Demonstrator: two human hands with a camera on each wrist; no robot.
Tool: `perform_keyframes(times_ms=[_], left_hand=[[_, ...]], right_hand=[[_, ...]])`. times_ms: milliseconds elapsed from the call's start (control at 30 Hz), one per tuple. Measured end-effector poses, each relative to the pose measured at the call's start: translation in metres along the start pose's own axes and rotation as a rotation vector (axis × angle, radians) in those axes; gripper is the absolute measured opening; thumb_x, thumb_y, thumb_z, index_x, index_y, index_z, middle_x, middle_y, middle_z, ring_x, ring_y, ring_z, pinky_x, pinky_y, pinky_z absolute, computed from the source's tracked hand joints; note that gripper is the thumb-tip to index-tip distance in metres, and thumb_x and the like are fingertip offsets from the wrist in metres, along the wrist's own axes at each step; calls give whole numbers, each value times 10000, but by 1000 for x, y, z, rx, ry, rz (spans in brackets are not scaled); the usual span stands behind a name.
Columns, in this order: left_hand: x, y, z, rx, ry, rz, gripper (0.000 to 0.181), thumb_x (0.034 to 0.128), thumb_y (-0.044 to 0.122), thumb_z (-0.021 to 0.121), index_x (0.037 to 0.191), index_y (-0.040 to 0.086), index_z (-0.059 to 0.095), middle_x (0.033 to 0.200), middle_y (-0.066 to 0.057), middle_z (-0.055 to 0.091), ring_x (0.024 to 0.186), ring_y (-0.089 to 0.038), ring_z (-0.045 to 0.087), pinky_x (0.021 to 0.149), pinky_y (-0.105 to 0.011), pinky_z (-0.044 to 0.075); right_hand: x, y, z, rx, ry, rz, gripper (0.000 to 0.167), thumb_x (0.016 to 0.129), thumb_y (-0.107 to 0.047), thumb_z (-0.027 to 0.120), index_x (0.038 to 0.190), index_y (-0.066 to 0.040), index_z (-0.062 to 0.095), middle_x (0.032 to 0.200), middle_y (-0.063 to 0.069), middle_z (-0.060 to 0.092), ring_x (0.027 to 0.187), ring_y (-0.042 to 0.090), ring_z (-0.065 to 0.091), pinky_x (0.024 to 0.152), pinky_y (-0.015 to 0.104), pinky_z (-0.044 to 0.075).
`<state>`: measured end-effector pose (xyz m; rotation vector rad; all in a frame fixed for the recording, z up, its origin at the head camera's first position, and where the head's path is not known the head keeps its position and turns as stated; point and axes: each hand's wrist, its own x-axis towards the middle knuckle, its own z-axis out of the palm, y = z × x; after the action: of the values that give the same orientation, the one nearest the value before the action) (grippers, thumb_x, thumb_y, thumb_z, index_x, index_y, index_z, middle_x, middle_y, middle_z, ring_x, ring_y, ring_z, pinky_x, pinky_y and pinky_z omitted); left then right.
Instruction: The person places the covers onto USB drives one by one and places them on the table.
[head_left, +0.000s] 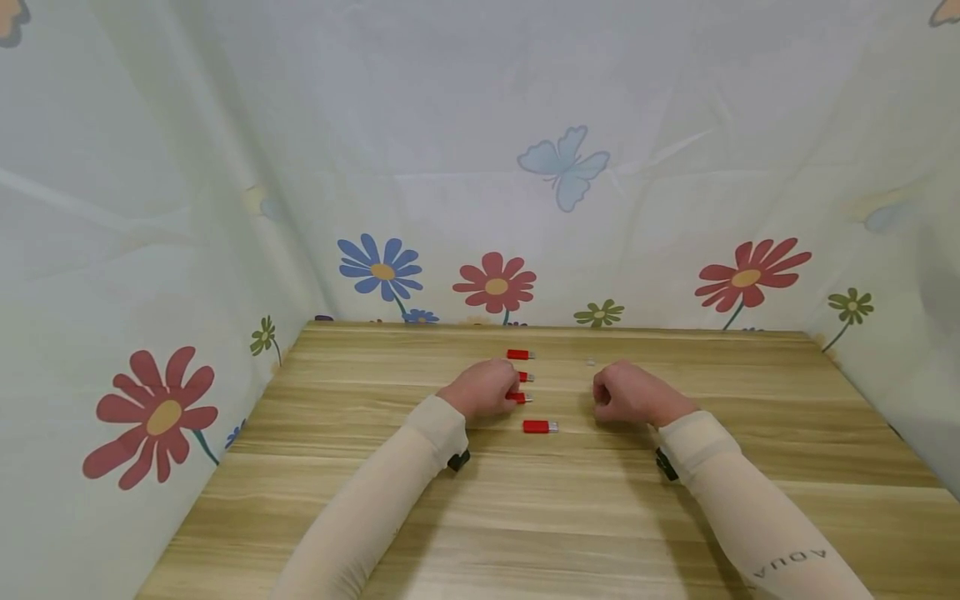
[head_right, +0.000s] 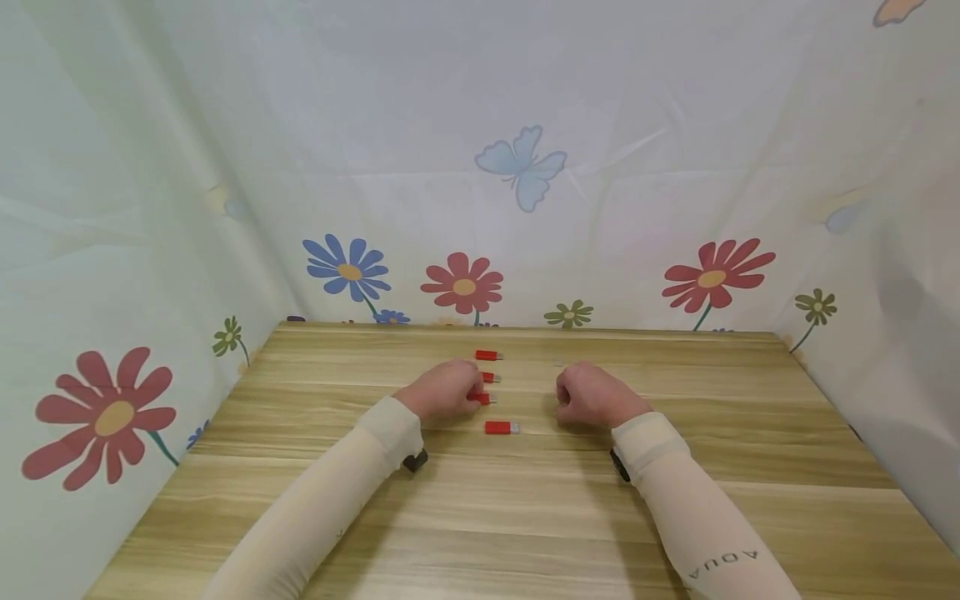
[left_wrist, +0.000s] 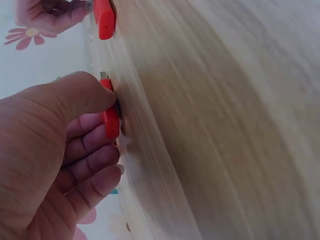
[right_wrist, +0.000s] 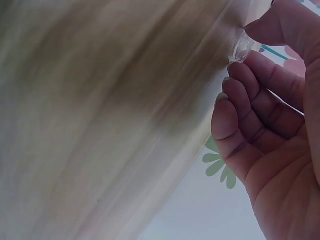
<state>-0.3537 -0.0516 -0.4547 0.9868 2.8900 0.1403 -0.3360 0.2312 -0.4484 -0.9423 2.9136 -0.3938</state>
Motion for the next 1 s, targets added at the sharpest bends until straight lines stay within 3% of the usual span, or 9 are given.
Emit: perform_keyframes(times_ms=[300,1000], left_hand=[[-1,-2,2,6,11,7,238,898,267,773,740,183,616,721,30,578,684,-145,521,655,-244,443],[-2,-7,2,-49,22,27,244,889,223,743,706,173,589,663,28,491,633,-143,472,592,-246,386]], right_hand=[[0,-3,-1,-42,4,24,149,746,-122,721,669,-165,601,623,-64,535,583,93,467,575,262,400],[2,0,1,-69,-7,7,167,740,-157,738,655,-174,595,609,-72,542,566,82,472,557,255,401]])
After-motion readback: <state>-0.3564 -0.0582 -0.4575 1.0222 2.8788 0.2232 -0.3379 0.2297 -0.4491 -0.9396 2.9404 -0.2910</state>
